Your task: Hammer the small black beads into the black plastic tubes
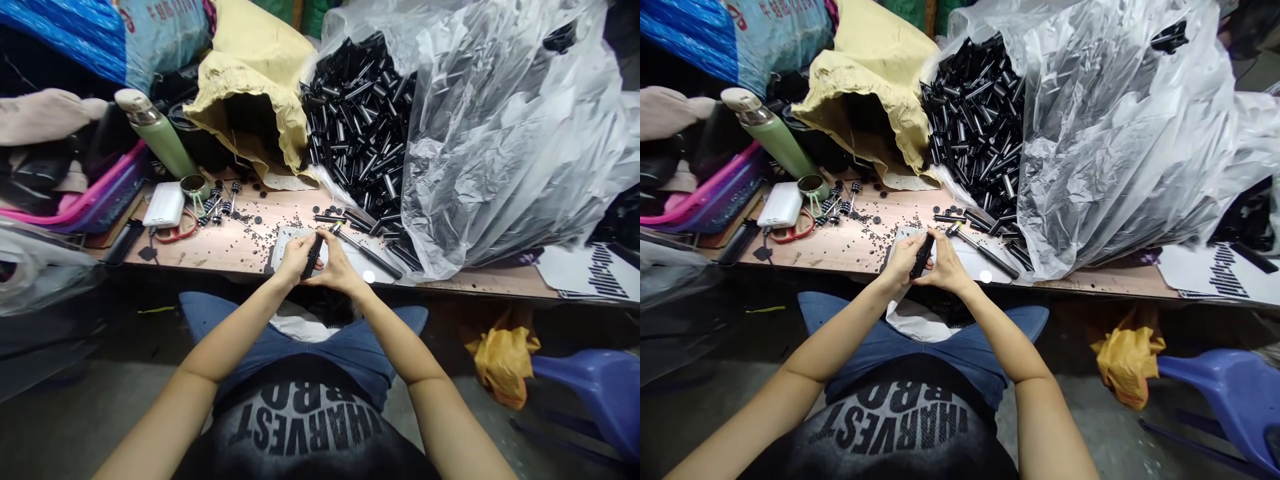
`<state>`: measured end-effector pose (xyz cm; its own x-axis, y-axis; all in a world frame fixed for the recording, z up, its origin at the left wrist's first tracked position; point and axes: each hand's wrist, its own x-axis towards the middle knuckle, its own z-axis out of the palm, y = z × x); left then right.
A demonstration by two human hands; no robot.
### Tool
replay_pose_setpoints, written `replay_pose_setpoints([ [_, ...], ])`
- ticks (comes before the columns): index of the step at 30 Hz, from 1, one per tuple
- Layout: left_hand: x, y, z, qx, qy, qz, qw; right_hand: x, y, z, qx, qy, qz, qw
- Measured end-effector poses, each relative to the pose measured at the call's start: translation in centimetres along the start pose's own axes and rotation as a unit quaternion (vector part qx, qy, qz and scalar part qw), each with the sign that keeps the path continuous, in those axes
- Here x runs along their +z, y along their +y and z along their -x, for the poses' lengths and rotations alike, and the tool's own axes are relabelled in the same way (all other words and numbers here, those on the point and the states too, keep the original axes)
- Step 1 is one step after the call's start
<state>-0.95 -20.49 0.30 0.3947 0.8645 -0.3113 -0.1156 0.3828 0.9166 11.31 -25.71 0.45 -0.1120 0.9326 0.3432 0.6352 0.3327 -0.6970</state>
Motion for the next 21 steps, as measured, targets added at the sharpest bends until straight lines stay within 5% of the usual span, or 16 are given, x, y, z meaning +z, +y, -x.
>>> replay_pose_setpoints([
  [2,-0.2,-1.1,-0.4,0.038,-0.009,-0.069,0.997,0.7,0.3,0.3,0.014,0.001,0.032,0.999],
  [4,-0.6,-2.5,-0.7,0.141,-0.005,-0.198,0.970,1.5,0.9,0.6,0.038,0.010,0.081,0.996],
  [9,-1.7,-5.6,-1.7,0.350,-0.038,-0.522,0.777,1.6,2.7,1.9,0.092,-0.015,0.222,0.971],
  [14,-3.7,-5.7,-2.3,0.421,-0.091,-0.646,0.630,-3.4,4.9,3.2,0.228,0.001,0.398,0.889],
  [17,-4.4,-5.4,-2.0,0.440,-0.078,-0.672,0.591,-5.3,5.3,3.7,0.260,0.008,0.440,0.860],
  [21,-4.5,-5.5,-1.7,0.450,-0.059,-0.678,0.578,-5.0,5.4,3.4,0.239,0.021,0.471,0.849],
])
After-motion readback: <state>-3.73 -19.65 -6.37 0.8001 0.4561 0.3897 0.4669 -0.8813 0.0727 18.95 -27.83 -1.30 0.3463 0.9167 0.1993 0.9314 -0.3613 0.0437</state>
